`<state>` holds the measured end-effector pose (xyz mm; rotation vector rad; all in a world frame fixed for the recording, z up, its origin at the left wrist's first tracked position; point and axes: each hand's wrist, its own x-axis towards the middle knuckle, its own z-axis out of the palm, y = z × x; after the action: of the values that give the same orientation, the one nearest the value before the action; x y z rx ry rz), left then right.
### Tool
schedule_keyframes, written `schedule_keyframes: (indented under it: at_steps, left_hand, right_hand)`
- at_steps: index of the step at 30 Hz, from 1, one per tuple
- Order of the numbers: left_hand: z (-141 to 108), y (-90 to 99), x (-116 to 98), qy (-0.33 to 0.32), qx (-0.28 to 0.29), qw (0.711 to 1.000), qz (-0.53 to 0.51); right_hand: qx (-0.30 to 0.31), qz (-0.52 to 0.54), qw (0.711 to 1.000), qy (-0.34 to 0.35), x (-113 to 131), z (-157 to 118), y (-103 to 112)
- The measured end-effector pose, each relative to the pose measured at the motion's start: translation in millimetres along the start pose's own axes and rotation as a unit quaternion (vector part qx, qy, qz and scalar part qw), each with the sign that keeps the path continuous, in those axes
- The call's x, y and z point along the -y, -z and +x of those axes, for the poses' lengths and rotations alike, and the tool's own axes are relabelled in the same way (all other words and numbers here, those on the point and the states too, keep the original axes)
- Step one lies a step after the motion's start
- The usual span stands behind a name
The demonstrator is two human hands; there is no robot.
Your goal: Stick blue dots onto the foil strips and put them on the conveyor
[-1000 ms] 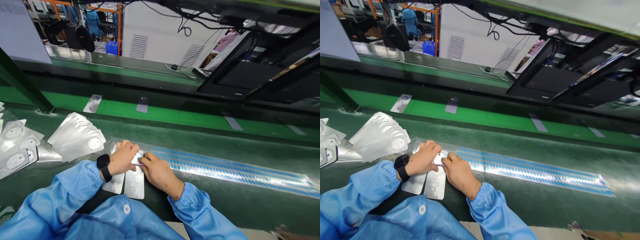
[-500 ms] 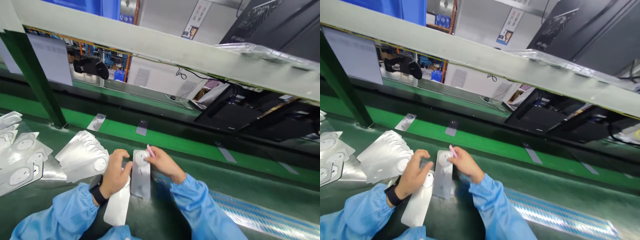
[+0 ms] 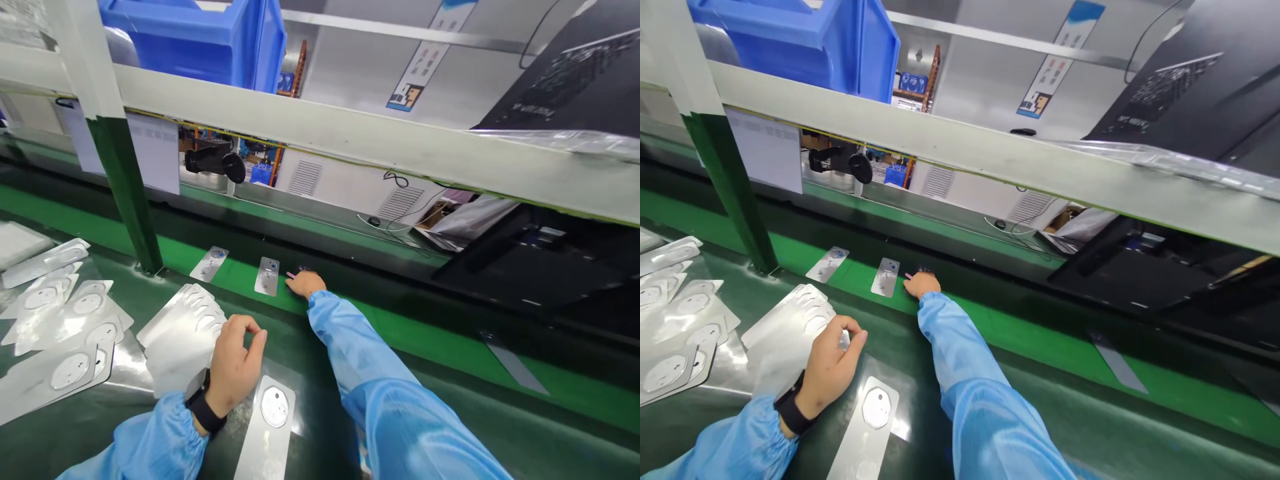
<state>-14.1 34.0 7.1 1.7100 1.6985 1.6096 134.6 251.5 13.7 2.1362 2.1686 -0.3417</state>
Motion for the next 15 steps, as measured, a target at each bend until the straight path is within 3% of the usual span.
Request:
schedule_keyframes:
  at_steps: [9, 15]
  left_hand:
    - [1, -7.1, -2, 0.041, 0.039, 0.998, -0.028]
    - [-6, -13.1, -9, 0.023, 0.062, 0.997, -0.034]
  right_hand:
    - [-0.018, 0.013, 1.0, -0.022, -17, -23, 2]
    - [-0.04, 0.063, 0.997, 0.004, 15, -33, -3]
